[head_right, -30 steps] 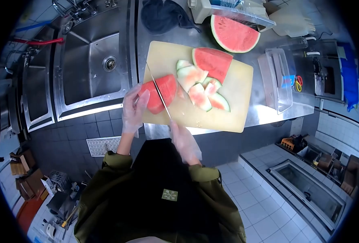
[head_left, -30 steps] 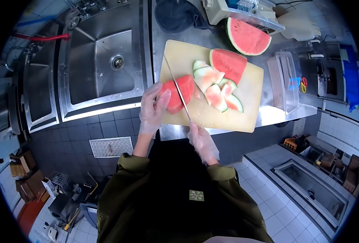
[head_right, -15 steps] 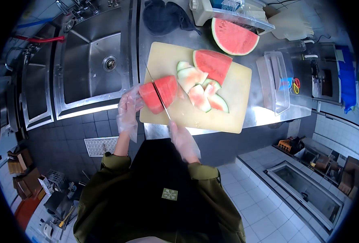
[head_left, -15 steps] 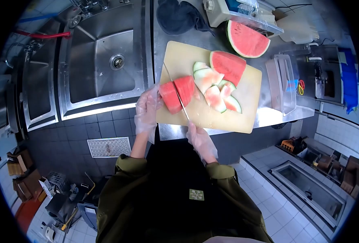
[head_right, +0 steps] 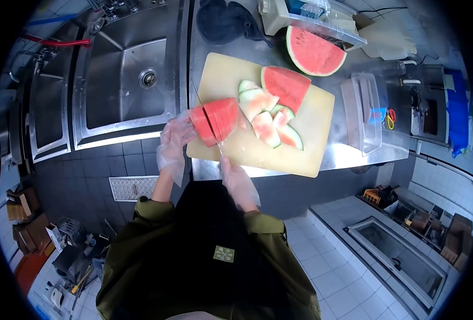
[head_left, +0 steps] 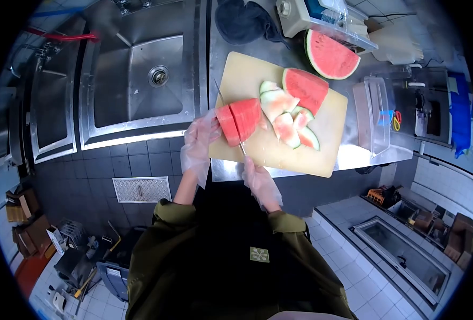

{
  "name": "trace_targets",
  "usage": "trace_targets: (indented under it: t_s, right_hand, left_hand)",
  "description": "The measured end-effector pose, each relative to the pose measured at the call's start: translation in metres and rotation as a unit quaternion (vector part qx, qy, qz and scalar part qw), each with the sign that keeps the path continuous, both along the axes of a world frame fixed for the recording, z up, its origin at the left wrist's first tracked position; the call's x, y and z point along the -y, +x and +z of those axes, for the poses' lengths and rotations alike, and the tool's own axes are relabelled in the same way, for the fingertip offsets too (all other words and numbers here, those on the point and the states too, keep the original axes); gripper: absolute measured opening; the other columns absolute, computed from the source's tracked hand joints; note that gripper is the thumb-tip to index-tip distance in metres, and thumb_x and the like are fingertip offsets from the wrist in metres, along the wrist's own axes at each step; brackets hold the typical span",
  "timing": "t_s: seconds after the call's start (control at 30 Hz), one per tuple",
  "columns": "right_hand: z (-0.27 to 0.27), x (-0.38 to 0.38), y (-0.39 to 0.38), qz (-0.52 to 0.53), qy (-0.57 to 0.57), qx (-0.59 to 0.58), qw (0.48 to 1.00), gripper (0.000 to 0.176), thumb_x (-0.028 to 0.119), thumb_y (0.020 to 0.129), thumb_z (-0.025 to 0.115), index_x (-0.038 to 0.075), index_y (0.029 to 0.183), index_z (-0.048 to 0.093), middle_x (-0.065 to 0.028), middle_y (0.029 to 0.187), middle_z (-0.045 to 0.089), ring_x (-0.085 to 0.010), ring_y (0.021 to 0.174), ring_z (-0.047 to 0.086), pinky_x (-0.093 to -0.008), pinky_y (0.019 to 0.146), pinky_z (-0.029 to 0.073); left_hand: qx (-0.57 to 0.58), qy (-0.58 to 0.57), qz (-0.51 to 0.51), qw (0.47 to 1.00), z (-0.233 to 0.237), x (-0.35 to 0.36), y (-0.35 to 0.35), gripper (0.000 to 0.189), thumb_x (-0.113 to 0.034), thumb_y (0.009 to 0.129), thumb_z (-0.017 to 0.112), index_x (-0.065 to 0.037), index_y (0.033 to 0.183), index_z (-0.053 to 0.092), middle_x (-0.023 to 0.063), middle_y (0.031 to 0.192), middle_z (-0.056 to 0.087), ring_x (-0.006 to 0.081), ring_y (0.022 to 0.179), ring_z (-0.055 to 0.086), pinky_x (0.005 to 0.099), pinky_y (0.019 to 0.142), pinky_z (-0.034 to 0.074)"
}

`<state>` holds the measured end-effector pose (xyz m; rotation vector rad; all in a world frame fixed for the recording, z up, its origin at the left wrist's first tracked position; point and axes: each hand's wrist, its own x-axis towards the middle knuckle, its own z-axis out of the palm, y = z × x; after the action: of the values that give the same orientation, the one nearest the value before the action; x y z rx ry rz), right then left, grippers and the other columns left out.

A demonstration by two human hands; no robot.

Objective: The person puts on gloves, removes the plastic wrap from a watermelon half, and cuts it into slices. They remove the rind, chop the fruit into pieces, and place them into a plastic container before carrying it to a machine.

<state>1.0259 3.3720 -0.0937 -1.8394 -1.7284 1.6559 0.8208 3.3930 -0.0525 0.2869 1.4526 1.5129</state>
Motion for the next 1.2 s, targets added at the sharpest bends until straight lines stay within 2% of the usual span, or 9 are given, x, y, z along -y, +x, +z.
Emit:
trace_targets:
  t_s: [0.13,0.23,0.33,0.53,0.73,0.83,1.13,1.17,1.2]
  right_hand:
    - [0.062,0.000,0.000,0.057,0.002,-0.027,0.998,0.028,0.013,0.104,0.042,-0.010,0.103,0.059,-0.0108,0.083,0.057,-0.0178,0.081,0.058,-0.0306,0.089,0.055]
    - [0.081,0.001,0.003,-0.032,-0.136,-0.134,0.981,0.024,0.018,0.105,0.044,-0.002,0.102,0.058,-0.0004,0.079,0.051,-0.0077,0.074,0.052,-0.0181,0.070,0.049]
    - [0.091,0.002,0.002,-0.119,-0.245,-0.334,0.902,0.019,0.020,0.105,0.045,0.005,0.101,0.055,0.0064,0.078,0.048,-0.0009,0.066,0.046,-0.0115,0.058,0.040]
    - [0.072,0.003,-0.009,-0.052,-0.158,-0.111,0.980,0.044,0.037,0.104,0.040,0.001,0.092,0.060,0.0027,0.063,0.048,-0.0087,0.058,0.046,-0.0265,0.055,0.038]
    - [0.075,-0.015,-0.030,-0.021,-0.188,-0.029,0.982,0.042,0.036,0.105,0.038,0.001,0.100,0.061,0.0010,0.069,0.053,-0.0096,0.060,0.048,-0.0255,0.058,0.040]
    - [0.045,-0.004,-0.025,-0.081,-0.145,-0.126,0.978,0.046,0.035,0.104,0.045,0.000,0.079,0.059,0.0011,0.065,0.052,-0.0059,0.059,0.047,-0.0235,0.055,0.038]
    - [0.109,0.010,0.012,-0.003,-0.058,-0.089,0.994,0.036,0.030,0.103,0.046,0.000,0.088,0.061,0.0037,0.067,0.051,-0.0046,0.060,0.047,-0.0231,0.056,0.038]
    - [0.120,0.012,0.018,-0.029,-0.041,-0.093,0.994,0.037,0.032,0.104,0.044,0.001,0.089,0.059,0.0044,0.066,0.050,-0.0048,0.060,0.047,-0.0230,0.056,0.038]
    - [0.122,0.013,0.025,-0.045,-0.036,-0.095,0.994,0.037,0.033,0.104,0.044,0.002,0.090,0.059,0.0044,0.067,0.050,-0.0050,0.060,0.047,-0.0227,0.056,0.038]
  left_hand:
    - [0.020,0.005,-0.003,1.000,-0.007,0.003,-0.002,0.052,-0.043,0.102,0.048,0.001,0.128,0.052,0.0129,0.120,0.064,0.0246,0.108,0.065,0.0323,0.088,0.054]
    - [0.035,0.007,0.004,0.999,-0.012,0.004,-0.006,0.051,-0.042,0.102,0.046,0.002,0.127,0.053,0.0143,0.120,0.063,0.0273,0.107,0.065,0.0341,0.088,0.054]
    - [0.058,0.032,-0.005,0.998,-0.026,0.010,-0.009,0.050,-0.042,0.102,0.047,0.002,0.123,0.054,0.0166,0.122,0.060,0.0297,0.105,0.065,0.0364,0.089,0.054]
    - [0.026,0.009,-0.002,1.000,-0.013,0.007,-0.008,0.059,-0.050,0.101,0.044,0.003,0.126,0.053,0.0161,0.121,0.062,0.0279,0.102,0.066,0.0371,0.090,0.054]
    - [0.034,-0.004,-0.015,0.999,-0.017,0.005,-0.009,0.059,-0.050,0.101,0.045,0.003,0.126,0.053,0.0158,0.120,0.062,0.0280,0.102,0.066,0.0368,0.091,0.053]
    - [0.039,0.007,-0.028,0.999,-0.013,0.008,-0.007,0.057,-0.048,0.101,0.046,0.002,0.128,0.051,0.0156,0.121,0.062,0.0269,0.104,0.065,0.0360,0.092,0.052]
    - [0.043,0.008,0.044,0.998,-0.032,0.006,0.024,0.050,-0.038,0.100,0.054,-0.002,0.133,0.046,0.0128,0.126,0.059,0.0213,0.113,0.059,0.0340,0.098,0.047]
    - [0.005,0.189,0.057,0.980,-0.068,0.006,0.032,0.047,-0.030,0.098,0.061,-0.002,0.133,0.046,0.0107,0.125,0.059,0.0190,0.112,0.059,0.0317,0.097,0.047]
    - [0.009,0.156,0.037,0.987,-0.039,-0.004,0.036,0.048,-0.026,0.096,0.064,-0.002,0.133,0.046,0.0100,0.125,0.059,0.0182,0.111,0.059,0.0311,0.096,0.047]
